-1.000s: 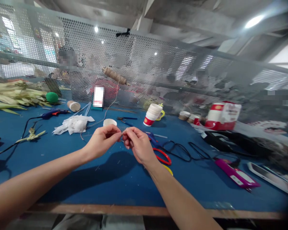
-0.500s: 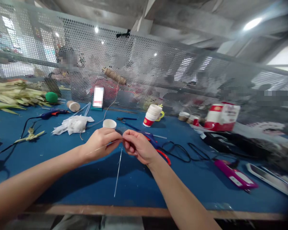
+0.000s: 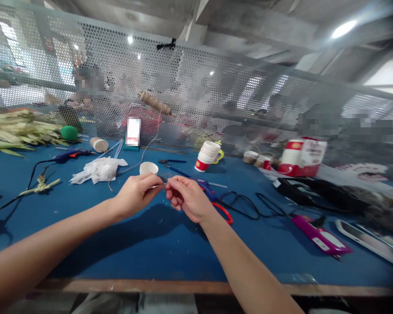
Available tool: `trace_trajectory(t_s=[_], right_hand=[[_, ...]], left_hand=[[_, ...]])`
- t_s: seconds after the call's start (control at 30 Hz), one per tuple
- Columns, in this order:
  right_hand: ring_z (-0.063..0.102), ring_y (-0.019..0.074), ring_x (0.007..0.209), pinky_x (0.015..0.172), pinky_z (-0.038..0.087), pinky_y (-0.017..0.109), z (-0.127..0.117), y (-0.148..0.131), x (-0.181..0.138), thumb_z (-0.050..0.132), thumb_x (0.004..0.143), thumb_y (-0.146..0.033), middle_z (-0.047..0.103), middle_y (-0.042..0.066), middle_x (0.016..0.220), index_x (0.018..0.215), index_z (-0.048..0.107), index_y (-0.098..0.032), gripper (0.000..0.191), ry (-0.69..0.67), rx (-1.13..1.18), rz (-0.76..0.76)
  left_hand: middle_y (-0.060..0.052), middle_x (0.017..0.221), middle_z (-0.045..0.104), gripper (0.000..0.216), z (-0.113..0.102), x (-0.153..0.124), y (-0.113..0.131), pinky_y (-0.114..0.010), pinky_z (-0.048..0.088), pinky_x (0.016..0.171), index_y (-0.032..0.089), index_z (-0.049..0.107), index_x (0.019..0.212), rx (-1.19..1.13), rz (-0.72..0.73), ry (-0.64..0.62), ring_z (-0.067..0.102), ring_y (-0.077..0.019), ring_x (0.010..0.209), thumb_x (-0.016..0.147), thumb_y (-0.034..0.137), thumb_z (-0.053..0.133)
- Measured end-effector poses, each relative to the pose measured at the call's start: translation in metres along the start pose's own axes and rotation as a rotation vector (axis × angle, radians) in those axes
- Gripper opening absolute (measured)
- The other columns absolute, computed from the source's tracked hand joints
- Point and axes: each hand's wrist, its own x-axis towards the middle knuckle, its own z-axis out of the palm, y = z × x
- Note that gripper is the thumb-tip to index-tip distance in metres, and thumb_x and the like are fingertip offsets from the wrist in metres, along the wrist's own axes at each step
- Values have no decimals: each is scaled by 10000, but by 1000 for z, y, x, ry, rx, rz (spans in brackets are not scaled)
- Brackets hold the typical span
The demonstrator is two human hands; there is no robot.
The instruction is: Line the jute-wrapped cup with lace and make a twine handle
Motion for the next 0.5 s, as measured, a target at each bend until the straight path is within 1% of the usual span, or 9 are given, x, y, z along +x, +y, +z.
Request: trace_trajectory(t_s=[0.07, 0.1, 0.17, 0.23, 0.3, 0.4, 0.5], right_hand=[[398, 34, 321, 294, 260, 145, -2, -1, 1, 638, 684, -423, 526, -42, 439, 607, 537, -151, 300, -48, 48, 82], [387, 27, 319, 292, 250, 139, -2, -2, 1, 658, 669, -423, 520, -42, 433, 599, 538, -146, 310, -66, 75, 113], [365, 9, 323, 294, 231, 124, -3, -1, 2, 711, 621, -402, 514, -45, 438, 583, 540, -133, 321, -89, 145, 178], [358, -5, 337, 300, 218, 111, -2, -1, 4, 760, 562, -368, 511, -48, 448, 568, 538, -122, 331, -91, 226, 232], [365, -9, 351, 308, 221, 106, -1, -1, 4, 791, 517, -339, 513, -50, 459, 566, 539, -118, 338, -82, 286, 252], [388, 1, 366, 326, 258, 116, 0, -1, 3, 805, 498, -319, 532, -45, 471, 574, 551, -122, 331, -52, 305, 209], [421, 18, 382, 345, 295, 133, 0, -2, 1, 801, 510, -317, 555, -35, 486, 583, 568, -127, 309, -25, 268, 141]], left_hand=[[-24, 662, 598, 203, -4, 0, -5, -223, 379, 542, 150, 581, 759, 280, 255, 43, 501, -95, 569, 867, 206, 419], [-21, 655, 597, 193, -5, 1, -7, -232, 368, 540, 154, 583, 756, 383, 345, 66, 494, -99, 564, 863, 194, 427], [-17, 656, 600, 146, -8, 1, -9, -250, 348, 540, 162, 585, 772, 522, 452, 99, 484, -111, 569, 847, 172, 460], [-15, 680, 608, 93, -10, 2, -10, -263, 337, 550, 170, 583, 814, 595, 493, 116, 480, -122, 591, 828, 160, 492], [-16, 707, 613, 70, -11, 2, -9, -273, 335, 565, 175, 577, 849, 624, 499, 127, 478, -132, 618, 819, 172, 514], [-25, 736, 619, 72, -11, 3, -8, -278, 339, 579, 167, 569, 863, 610, 483, 133, 484, -142, 656, 810, 200, 533], [-29, 760, 624, 70, -11, 3, -7, -276, 343, 586, 164, 566, 862, 581, 477, 134, 497, -146, 685, 806, 195, 539]])
